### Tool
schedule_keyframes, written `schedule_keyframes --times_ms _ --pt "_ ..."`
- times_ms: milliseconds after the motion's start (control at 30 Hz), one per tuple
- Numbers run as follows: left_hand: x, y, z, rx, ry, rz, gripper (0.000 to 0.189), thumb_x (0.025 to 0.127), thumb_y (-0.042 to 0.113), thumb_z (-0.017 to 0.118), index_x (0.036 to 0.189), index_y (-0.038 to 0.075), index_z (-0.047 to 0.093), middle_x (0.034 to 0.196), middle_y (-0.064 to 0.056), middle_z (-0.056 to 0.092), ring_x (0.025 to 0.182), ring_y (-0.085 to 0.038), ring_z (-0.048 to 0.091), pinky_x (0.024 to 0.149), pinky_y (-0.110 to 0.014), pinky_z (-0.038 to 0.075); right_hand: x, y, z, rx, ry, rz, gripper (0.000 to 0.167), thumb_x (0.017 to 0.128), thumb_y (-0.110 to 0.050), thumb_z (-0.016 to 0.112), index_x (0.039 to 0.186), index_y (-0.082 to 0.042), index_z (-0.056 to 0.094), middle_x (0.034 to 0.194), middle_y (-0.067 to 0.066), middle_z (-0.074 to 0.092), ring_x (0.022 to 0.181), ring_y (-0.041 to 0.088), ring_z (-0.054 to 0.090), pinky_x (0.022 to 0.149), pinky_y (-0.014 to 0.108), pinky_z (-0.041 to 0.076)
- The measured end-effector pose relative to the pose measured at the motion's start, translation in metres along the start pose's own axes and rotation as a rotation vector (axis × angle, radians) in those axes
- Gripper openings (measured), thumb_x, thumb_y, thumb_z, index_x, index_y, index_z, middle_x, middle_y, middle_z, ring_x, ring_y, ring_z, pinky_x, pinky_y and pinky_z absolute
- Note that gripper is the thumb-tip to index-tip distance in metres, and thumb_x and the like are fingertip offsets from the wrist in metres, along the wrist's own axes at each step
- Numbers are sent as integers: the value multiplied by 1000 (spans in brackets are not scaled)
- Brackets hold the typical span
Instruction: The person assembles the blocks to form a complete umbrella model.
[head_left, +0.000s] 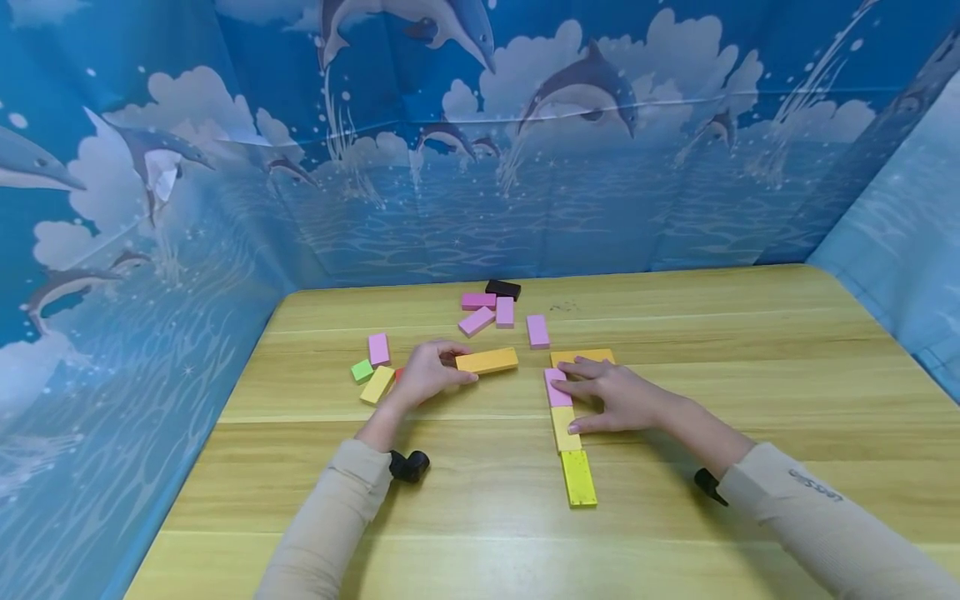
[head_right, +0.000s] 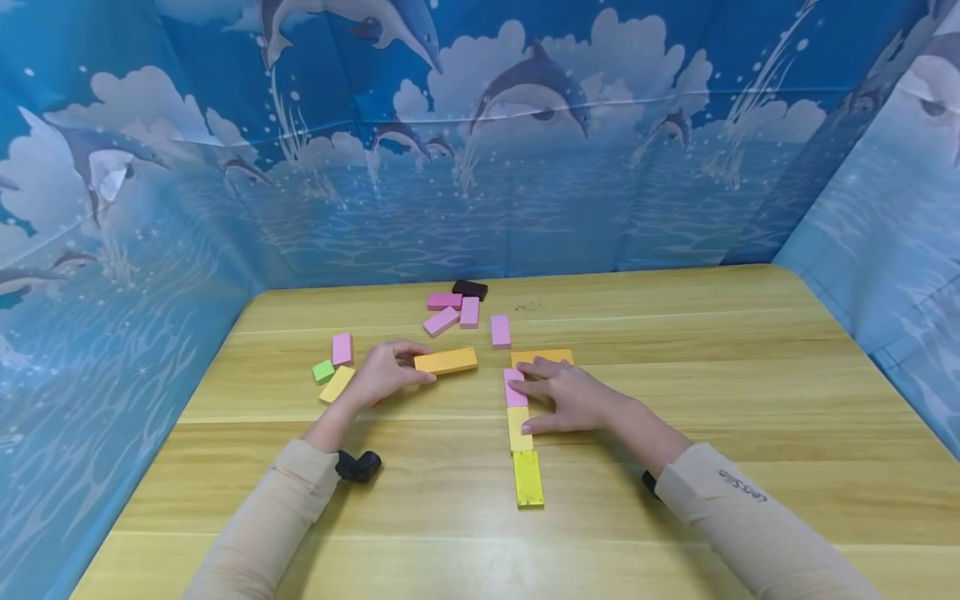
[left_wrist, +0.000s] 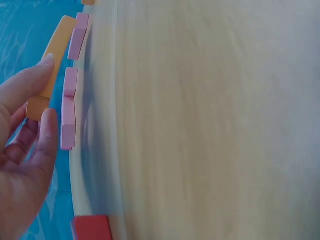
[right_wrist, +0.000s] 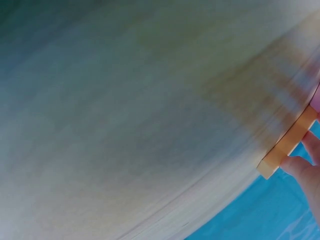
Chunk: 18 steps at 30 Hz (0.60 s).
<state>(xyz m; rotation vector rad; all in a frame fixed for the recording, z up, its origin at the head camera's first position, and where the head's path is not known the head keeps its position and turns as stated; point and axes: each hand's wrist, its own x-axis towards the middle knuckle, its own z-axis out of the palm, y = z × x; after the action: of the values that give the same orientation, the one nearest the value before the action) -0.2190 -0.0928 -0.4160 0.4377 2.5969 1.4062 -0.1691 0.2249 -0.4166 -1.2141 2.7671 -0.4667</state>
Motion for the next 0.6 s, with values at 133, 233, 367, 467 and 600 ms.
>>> schedule_keyframes --times_ms 133,233,367,467,600 --pt "3 2 4 -6 -7 28 38 71 15 82 107 9 70 107 -3 62 89 -17 57 77 -31 48 0 1 0 -5 0 0 71 83 -58 59 135 -11 50 140 17 43 129 40 36 97 56 35" --pt "6 3 8 2 -11 54 38 71 14 81 107 7 70 104 -4 63 84 -17 56 73 -29 48 0 1 1 -3 -4 4 72 83 -59 58 136 -11 50 140 16 43 129 40 36 97 57 35" --pt "11 4 15 14 -23 82 39 72 13 81 108 4 69 99 -7 65 78 -16 56 69 -27 47 0 1 1 -1 -7 8 72 83 -59 58 136 -12 50 140 16 42 129 41 35 97 57 35" --pt "15 4 21 22 -30 88 38 73 13 80 108 4 69 97 -7 65 76 -15 55 68 -26 46 0 1 1 0 -8 8 72 83 -59 58 136 -12 50 141 16 42 129 41 35 98 57 34" --pt "19 7 28 39 -22 94 37 73 13 80 108 5 69 99 -7 65 77 -15 54 69 -26 46 0 1 0 1 -6 11 72 82 -59 59 136 -12 50 141 16 42 130 41 35 98 57 34"
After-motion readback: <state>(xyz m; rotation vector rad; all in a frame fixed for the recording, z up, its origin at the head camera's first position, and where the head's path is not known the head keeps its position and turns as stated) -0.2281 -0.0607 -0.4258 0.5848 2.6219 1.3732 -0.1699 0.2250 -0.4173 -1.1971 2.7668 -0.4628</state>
